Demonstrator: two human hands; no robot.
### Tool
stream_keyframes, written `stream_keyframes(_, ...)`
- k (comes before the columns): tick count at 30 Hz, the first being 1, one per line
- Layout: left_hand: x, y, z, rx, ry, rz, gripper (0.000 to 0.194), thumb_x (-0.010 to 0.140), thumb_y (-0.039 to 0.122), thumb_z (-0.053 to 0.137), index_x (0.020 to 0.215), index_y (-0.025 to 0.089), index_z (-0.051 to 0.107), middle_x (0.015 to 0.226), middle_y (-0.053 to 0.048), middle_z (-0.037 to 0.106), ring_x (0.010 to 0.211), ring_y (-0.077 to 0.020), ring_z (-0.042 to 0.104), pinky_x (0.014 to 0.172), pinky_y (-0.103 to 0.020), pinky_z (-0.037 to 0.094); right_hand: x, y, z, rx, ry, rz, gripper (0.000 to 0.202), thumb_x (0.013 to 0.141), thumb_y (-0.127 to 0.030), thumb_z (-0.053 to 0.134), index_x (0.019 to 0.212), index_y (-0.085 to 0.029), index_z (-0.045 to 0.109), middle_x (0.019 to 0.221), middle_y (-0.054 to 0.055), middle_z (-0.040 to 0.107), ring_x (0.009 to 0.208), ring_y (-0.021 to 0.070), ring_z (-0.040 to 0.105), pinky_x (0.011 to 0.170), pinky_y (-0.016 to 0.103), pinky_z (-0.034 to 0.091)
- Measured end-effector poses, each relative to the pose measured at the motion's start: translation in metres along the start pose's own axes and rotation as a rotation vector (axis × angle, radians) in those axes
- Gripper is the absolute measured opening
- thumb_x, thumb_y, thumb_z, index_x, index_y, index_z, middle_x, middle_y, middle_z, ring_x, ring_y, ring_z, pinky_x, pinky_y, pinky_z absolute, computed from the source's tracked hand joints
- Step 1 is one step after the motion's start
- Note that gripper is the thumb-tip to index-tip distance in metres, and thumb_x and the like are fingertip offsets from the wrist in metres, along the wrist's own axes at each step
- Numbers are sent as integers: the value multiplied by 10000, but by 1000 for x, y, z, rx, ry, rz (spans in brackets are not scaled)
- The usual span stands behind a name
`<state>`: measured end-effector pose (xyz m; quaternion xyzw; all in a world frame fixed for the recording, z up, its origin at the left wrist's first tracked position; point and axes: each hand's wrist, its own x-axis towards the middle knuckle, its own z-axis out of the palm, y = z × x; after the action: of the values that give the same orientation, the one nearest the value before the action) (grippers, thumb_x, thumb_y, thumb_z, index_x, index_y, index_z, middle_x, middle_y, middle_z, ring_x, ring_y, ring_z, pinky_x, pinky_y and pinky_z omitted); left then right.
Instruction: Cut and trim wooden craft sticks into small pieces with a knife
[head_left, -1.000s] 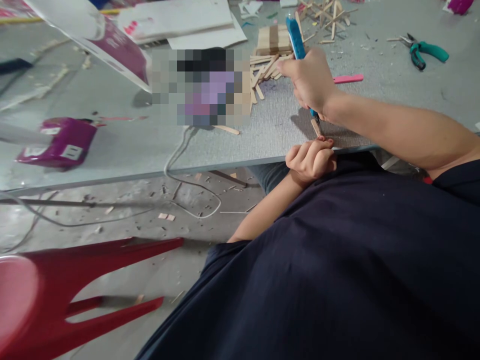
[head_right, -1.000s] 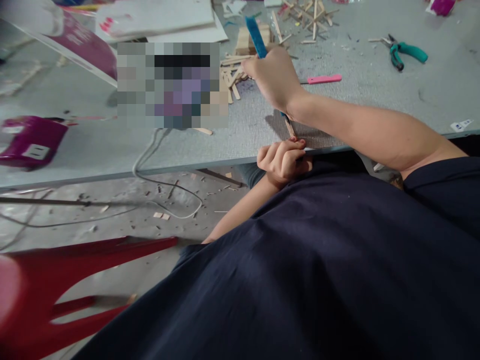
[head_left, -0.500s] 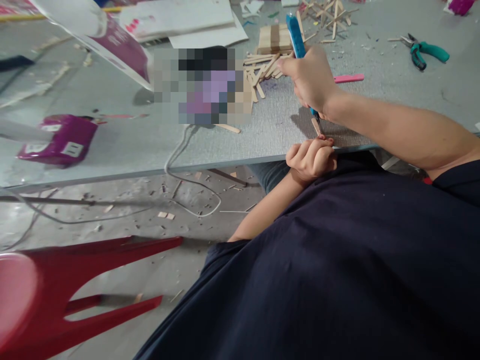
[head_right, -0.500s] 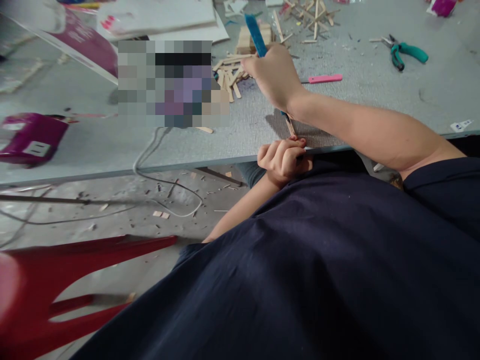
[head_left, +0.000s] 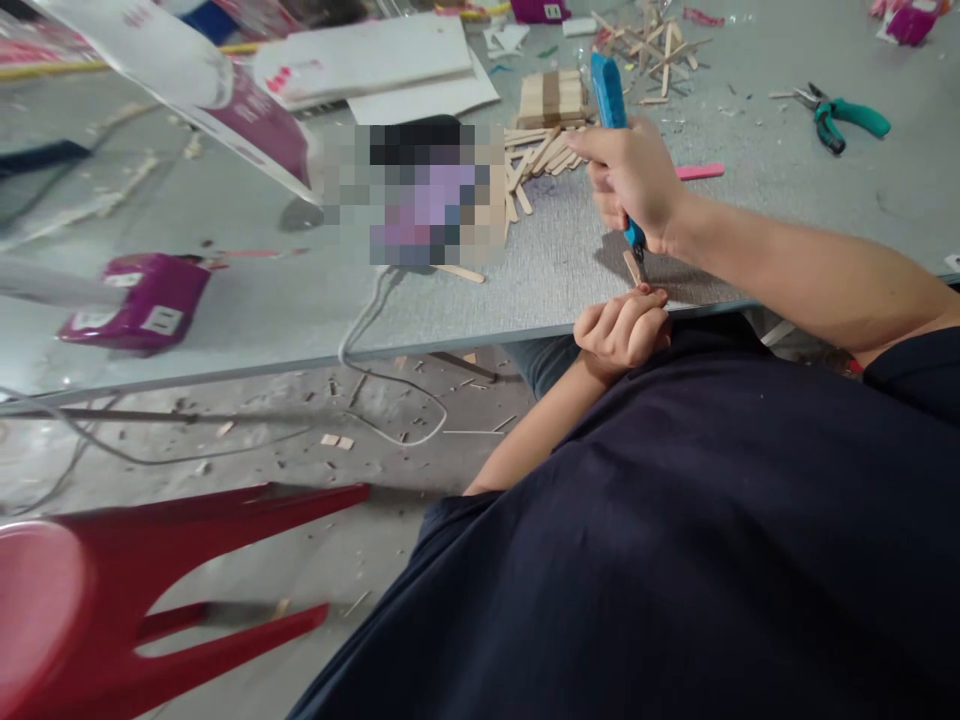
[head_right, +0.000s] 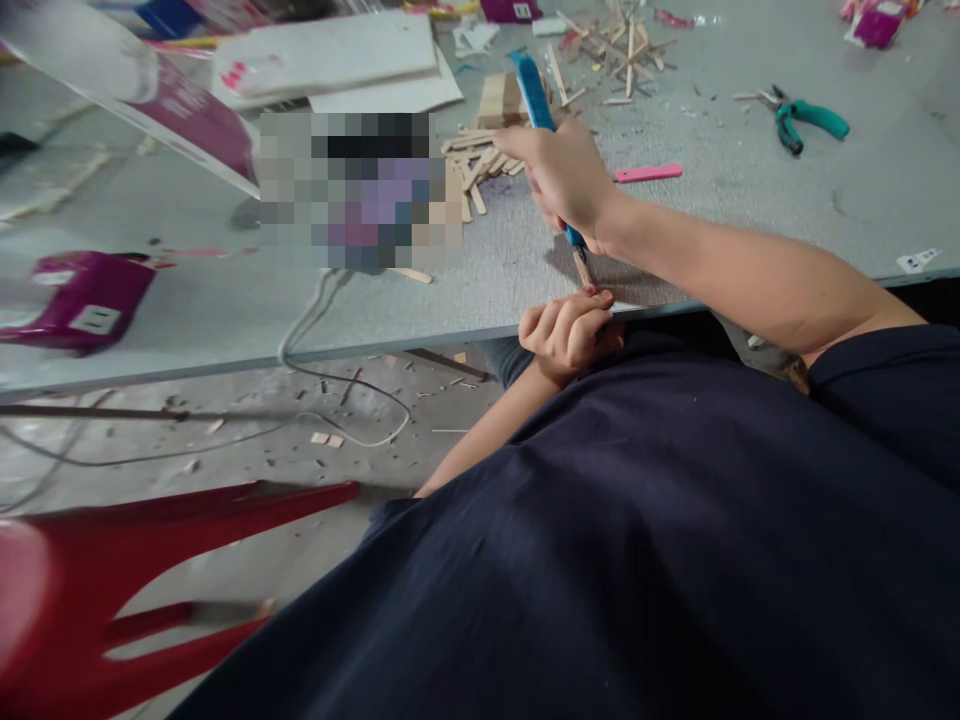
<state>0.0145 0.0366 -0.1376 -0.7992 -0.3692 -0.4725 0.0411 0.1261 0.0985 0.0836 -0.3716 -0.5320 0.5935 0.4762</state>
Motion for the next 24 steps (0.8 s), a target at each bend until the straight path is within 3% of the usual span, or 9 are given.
stream_keyframes(8, 1, 1, 2, 73, 57, 56, 238, 1146, 517, 709, 1102, 324, 842, 1234, -109, 996, 1115, -320, 976, 756, -457, 578, 2, 3, -5, 128, -28, 6, 515, 1121, -370, 644, 759, -311, 282, 673, -102, 242, 550, 99, 177, 461, 236, 201)
stream_keyframes(12, 4, 4, -1, 40, 12, 13, 288, 1147, 567, 707, 1060, 316, 821, 1230, -121, 994, 1116, -326, 974, 764, -461, 594, 4, 5, -6, 123, -37, 5, 712, 1065, -637, 830, 764, -310, 274, 651, -122, 229, 530, 75, 180, 447, 226, 203)
stream_keyframes(15, 6, 6, -2, 54, 44, 42, 307, 1171, 569, 679, 1085, 316, 830, 1209, -115, 997, 1101, -320, 978, 754, -461, 582, 2, 2, -5, 140, -25, -19, 791, 1062, -778, 843, 766, -307, 279, 645, -127, 236, 523, 69, 178, 449, 231, 197)
stream_keyframes(19, 7, 9, -2, 136, 167, 139, 232, 1177, 473, 676, 1136, 329, 853, 1144, -84, 1000, 1053, -301, 983, 734, -450, 564, -2, -1, -8, 149, -35, -30, 764, 1092, -665, 883, 746, -293, 312, 647, -116, 278, 518, 68, 214, 464, 235, 230)
stream_keyframes(24, 6, 6, -1, 117, 62, 52, 296, 1145, 575, 720, 1032, 320, 822, 1198, -102, 999, 1154, -325, 983, 765, -464, 606, -1, -5, -10, 139, -47, -14, 802, 1126, -660, 884, 765, -295, 268, 660, -113, 249, 527, 76, 205, 462, 233, 234)
